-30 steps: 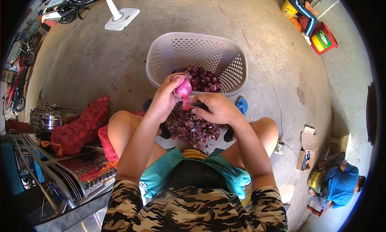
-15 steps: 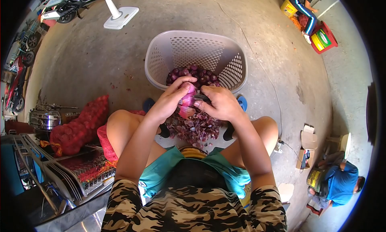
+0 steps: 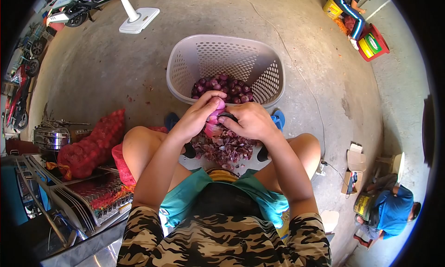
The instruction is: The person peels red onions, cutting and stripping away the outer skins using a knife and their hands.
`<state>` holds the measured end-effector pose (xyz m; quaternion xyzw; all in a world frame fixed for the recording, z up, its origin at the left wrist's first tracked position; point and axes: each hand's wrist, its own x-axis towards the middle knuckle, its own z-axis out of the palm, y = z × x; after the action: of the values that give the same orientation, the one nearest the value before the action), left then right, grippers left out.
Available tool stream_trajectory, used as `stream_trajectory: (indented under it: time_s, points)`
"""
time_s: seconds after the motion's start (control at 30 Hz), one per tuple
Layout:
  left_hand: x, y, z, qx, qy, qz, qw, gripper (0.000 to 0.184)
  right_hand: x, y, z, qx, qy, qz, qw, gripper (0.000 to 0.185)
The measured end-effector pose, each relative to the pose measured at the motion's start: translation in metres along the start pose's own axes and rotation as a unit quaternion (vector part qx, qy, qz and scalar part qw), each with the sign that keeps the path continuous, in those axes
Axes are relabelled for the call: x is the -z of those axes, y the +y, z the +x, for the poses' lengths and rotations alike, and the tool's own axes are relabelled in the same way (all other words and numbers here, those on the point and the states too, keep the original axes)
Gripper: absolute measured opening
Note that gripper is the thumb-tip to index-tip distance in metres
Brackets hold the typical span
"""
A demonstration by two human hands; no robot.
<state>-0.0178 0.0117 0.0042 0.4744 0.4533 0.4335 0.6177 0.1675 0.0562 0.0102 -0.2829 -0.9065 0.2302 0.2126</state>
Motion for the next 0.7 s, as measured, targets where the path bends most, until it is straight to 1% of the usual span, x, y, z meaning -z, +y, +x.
stream_trajectory:
  time_s: [0.1,0.2,0.47,0.6,0.7]
  points:
    - [0.0,-0.001,0.0,0.0,0.004,0.001,1.0,0.031,-0.002,0.003,-0.001,0.009,0.003,-0.018,1.0,0.029]
    - [0.0,-0.001,0.0,0.005,0.008,0.003,1.0,0.031,0.004,-0.001,-0.001,0.012,-0.031,-0.031,0.999,0.027]
    - [0.0,0.0,0.0,0.032,0.014,-0.01,0.999,0.029,0.005,-0.004,-0.002,0.034,-0.021,-0.047,0.998,0.029]
    - [0.004,-0.001,0.003,0.019,0.045,-0.04,0.998,0.029,0.009,-0.009,-0.002,0.048,-0.036,-0.04,0.997,0.031]
    - [0.007,-0.001,0.003,0.006,0.053,-0.1,0.994,0.03,0.005,-0.001,-0.002,0.029,0.021,0.015,0.999,0.032]
